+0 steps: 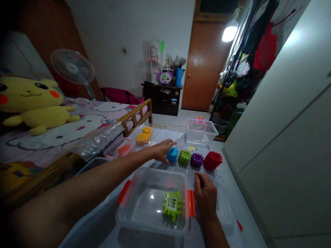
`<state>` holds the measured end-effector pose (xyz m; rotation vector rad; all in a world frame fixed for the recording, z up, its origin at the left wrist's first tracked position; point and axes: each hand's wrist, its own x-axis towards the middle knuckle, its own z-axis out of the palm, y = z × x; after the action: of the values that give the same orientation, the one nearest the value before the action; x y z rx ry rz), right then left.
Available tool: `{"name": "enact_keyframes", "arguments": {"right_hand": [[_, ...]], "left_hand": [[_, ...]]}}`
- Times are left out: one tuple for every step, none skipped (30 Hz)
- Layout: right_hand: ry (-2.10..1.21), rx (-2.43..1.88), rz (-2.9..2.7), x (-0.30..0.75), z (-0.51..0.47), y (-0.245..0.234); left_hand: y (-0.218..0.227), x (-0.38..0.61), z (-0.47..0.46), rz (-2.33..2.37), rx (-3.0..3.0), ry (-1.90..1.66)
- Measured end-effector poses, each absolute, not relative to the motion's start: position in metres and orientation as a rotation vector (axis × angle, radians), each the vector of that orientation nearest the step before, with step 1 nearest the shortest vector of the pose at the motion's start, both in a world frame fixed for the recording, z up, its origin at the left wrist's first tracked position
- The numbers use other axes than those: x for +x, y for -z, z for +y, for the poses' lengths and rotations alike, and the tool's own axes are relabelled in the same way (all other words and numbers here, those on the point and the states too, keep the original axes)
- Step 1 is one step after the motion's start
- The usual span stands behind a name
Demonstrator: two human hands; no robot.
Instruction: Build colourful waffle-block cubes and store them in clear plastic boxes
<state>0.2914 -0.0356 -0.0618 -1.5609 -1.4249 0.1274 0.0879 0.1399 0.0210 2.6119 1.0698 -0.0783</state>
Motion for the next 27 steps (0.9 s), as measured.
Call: {"name": "enact_keyframes", "arguments": {"right_hand": [[-0.127,-1.559,-1.426,0.292,-0.035,0.062],[-0.128,-1.558,-1.426,0.292,-0.035,0.063],[-0.131,-1.56,-1.425,0.292,-0.035,0.063],[-0.133,-1.564,-1.423,0.293,-0.035,0.064],[-0.135,-1.568,-1.422,0.293,-0.035,0.065],[-0.132,-1.57,-1.42,0.293,-0.036,0.065],[-0.13,-1.57,-1.419,0.293,-0.036,0.066],[-0.128,-1.568,-1.42,0.293,-0.036,0.066],[-0.126,-1.566,-1.422,0.293,-0.036,0.066],[-0.125,-1.564,-1.424,0.293,-0.036,0.066],[-0.127,-1.563,-1.426,0.293,-0.036,0.066],[-0.128,-1.564,-1.427,0.293,-0.035,0.066],[-0.13,-1.566,-1.428,0.293,-0.035,0.066],[-0.13,-1.57,-1.427,0.293,-0.035,0.066],[-0.13,-1.575,-1.426,0.293,-0.035,0.066],[-0.129,-1.578,-1.425,0.293,-0.035,0.066],[-0.127,-1.581,-1.426,0.293,-0.035,0.066],[-0.125,-1.581,-1.428,0.294,-0.035,0.066],[-0.125,-1.581,-1.429,0.294,-0.035,0.066],[-0.127,-1.58,-1.431,0.294,-0.035,0.066],[-0.128,-1.579,-1.432,0.294,-0.035,0.066],[-0.13,-1.578,-1.43,0.293,-0.035,0.066],[-0.133,-1.577,-1.427,0.293,-0.035,0.066],[-0.134,-1.577,-1.424,0.293,-0.035,0.066],[-0.135,-1.578,-1.421,0.293,-0.035,0.066],[-0.134,-1.578,-1.419,0.293,-0.036,0.066],[-0.134,-1.581,-1.417,0.293,-0.036,0.067]], "left_hand": [[-0.017,0.093,0.143,1.06,2.62,0.099],[-0.013,0.097,0.146,1.049,2.619,0.122],[-0.01,0.1,0.148,1.041,2.61,0.149],[-0.007,0.101,0.15,1.034,2.595,0.175],[-0.004,0.102,0.152,1.03,2.576,0.191],[-0.001,0.101,0.154,1.023,2.559,0.192],[0.002,0.099,0.155,1.014,2.55,0.174],[0.006,0.097,0.157,1.003,2.547,0.142],[0.01,0.095,0.158,0.989,2.551,0.101],[0.013,0.092,0.159,0.972,2.558,0.061],[0.016,0.09,0.159,0.956,2.565,0.035],[0.019,0.089,0.16,0.943,2.574,0.023],[0.022,0.089,0.16,0.931,2.585,0.024],[0.024,0.089,0.161,0.922,2.597,0.032],[0.025,0.09,0.161,0.916,2.612,0.041],[0.027,0.09,0.161,0.914,2.627,0.051],[0.027,0.091,0.161,0.918,2.643,0.057],[0.028,0.092,0.16,0.926,2.657,0.06],[0.028,0.093,0.16,0.935,2.669,0.061],[0.027,0.094,0.16,0.944,2.676,0.059],[0.027,0.094,0.159,0.951,2.682,0.057],[0.027,0.094,0.159,0.956,2.687,0.055],[0.027,0.095,0.159,0.958,2.692,0.055],[0.027,0.095,0.159,0.96,2.696,0.057],[0.028,0.094,0.16,0.96,2.7,0.057],[0.028,0.094,0.16,0.957,2.703,0.056],[0.029,0.094,0.161,0.946,2.704,0.057]]}}
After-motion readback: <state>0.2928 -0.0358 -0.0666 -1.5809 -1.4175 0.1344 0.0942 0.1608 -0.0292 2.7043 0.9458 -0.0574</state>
